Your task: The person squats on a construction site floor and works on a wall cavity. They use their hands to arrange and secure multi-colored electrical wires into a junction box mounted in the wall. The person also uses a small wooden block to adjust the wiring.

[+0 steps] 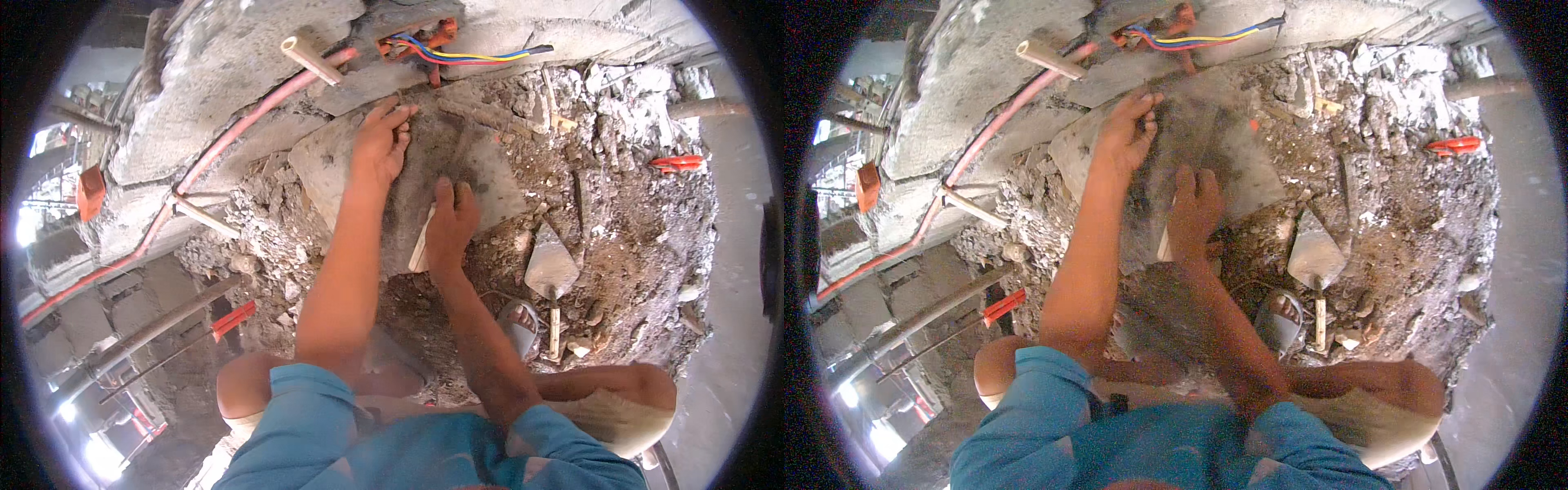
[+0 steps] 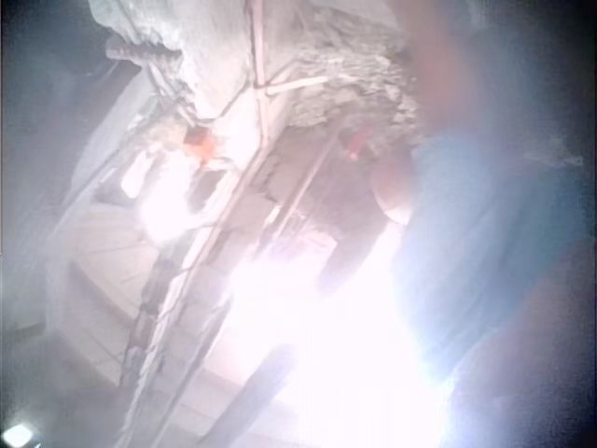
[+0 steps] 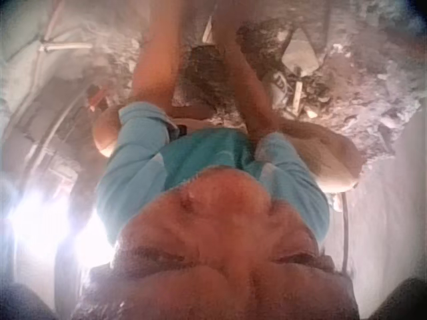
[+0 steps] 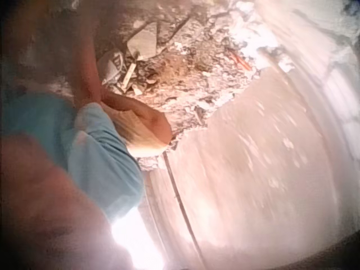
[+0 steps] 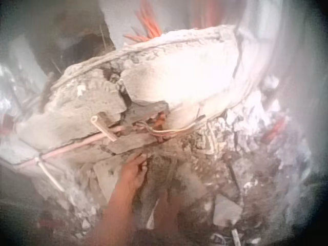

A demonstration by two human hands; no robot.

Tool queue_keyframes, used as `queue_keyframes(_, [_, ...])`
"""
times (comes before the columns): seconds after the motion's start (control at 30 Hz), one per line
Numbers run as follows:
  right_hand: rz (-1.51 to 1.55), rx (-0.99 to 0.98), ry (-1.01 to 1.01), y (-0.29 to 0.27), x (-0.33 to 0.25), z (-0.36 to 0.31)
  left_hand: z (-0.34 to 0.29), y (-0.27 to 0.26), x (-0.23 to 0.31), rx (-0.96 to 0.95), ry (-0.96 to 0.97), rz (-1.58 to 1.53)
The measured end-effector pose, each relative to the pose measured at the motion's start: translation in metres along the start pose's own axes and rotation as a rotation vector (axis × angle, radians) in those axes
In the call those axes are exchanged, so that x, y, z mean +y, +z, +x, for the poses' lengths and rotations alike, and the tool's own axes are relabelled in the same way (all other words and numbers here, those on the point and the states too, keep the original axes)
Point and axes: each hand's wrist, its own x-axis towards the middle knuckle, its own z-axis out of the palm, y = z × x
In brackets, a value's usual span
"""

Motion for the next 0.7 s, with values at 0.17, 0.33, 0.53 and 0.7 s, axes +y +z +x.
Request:
queue_keyframes(0.17, [0.389,0.170,0.122,0.013,0.026,0.040,0.026,0.029,0.020,-0.056,-0.182,0.097])
queue_keyframes(0.33, [0.302,-0.017,0.032,-0.037,0.039,0.084,0.056,0.039,-0.002,-0.033,-0.248,0.006])
queue_keyframes(0.53, [0.342,0.020,0.003,-0.056,0.040,0.088,0.069,0.066,-0.017,-0.006,-0.214,0.111])
queue_keyframes(0.7, [0.305,0.006,0.009,-0.046,0.045,0.087,0.076,0.071,-0.012,-0.012,-0.170,0.023])
